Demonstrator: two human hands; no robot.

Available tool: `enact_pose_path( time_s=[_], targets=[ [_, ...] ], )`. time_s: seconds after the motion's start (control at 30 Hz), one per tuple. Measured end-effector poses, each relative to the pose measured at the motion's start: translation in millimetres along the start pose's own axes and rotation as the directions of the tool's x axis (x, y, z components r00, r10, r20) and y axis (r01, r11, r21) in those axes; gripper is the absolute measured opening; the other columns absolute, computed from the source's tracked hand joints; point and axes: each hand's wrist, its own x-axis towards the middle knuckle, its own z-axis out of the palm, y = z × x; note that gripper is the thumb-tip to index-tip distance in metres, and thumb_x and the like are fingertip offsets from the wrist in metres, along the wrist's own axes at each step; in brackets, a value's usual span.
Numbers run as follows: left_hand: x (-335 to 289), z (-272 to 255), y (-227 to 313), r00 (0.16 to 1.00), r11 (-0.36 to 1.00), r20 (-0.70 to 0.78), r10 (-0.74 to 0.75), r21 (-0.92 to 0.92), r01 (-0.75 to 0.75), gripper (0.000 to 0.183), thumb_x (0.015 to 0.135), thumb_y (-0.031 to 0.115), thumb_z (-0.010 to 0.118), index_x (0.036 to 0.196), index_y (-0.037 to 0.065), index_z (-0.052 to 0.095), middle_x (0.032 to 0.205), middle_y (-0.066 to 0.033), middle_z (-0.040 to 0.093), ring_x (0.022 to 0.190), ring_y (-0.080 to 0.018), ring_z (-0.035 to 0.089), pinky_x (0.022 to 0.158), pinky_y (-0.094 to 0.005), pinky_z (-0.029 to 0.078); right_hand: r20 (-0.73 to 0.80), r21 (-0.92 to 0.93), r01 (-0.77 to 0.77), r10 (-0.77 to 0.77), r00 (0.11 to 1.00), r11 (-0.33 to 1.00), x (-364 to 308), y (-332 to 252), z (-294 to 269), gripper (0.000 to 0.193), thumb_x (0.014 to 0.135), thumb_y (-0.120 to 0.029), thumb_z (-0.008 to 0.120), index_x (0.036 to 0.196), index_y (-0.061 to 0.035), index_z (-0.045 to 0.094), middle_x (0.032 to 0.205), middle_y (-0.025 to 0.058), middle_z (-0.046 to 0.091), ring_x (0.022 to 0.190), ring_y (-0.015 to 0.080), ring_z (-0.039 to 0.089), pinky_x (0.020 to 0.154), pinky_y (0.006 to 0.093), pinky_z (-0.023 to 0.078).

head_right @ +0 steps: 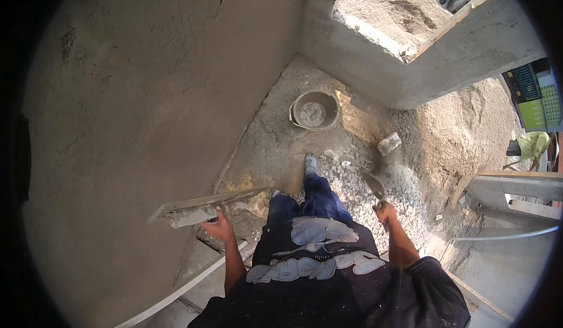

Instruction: The person applies plaster to a concrete wall and floor using a trowel and a wooden float, taking material from a bucket and smoothing the surfaces.

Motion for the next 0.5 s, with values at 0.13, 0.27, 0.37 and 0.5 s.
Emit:
enact_pose_path(
  time_s=[0.13, 0.27, 0.37, 0.5],
  targets=[
    [-1, -7, -77, 0.978, 0.986, -0.125, -0.165, -0.012, 0.164, 0.063, 0.076, 0.028, 0.08, 0.112, -0.009, 0.045, 0.106, -0.0303, 0.061, 0.094, -0.0422, 0.063, 0.079, -0.047, 0.049, -0.171, -0.166, 0.202, -0.23, 0.958, 0.965, 21, -35, -45, 0.06, 0.09, -0.053, 0.054, 0.11, 0.0031, 0.054, 0.093, 0.0319, 0.065, 0.094, 0.0469, 0.062, 0.081, 0.0512, 0.049],
    [9, -3, -160, 0.87, 0.869, -0.264, -0.416, 0.169, 0.466, 0.063, 0.074, 0.027, 0.081, 0.114, -0.004, 0.043, 0.105, -0.0286, 0.062, 0.095, -0.0438, 0.062, 0.076, -0.0502, 0.048, -0.106, -0.26, 0.263, -0.298, 0.949, 0.929, 10, -120, -95, 0.056, 0.09, -0.052, 0.054, 0.106, 0.001, 0.052, 0.092, 0.0316, 0.064, 0.091, 0.0483, 0.062, 0.078, 0.0526, 0.048],
    [17, 2, -229, 0.868, 0.876, -0.347, -0.356, 0.198, 0.439, 0.066, 0.074, 0.026, 0.08, 0.118, -0.003, 0.041, 0.106, -0.0272, 0.062, 0.097, -0.0452, 0.061, 0.08, -0.0504, 0.047, -0.143, -0.307, 0.322, -0.378, 0.915, 0.896, 5, -144, -87, 0.048, 0.088, -0.048, 0.06, 0.094, -0.0023, 0.049, 0.071, 0.0234, 0.061, 0.076, 0.0442, 0.061, 0.068, 0.0501, 0.045],
    [39, 27, -289, 0.843, 0.838, -0.304, -0.444, 0.193, 0.511, 0.069, 0.075, 0.028, 0.08, 0.122, -0.004, 0.041, 0.107, -0.0279, 0.062, 0.097, -0.046, 0.061, 0.081, -0.0506, 0.047, 0.002, -0.465, 0.416, -0.468, 0.883, 0.782, 17, -149, -59, 0.046, 0.09, -0.05, 0.055, 0.099, -0.0044, 0.053, 0.081, 0.0245, 0.063, 0.081, 0.0456, 0.061, 0.07, 0.0522, 0.046]
  ],
)
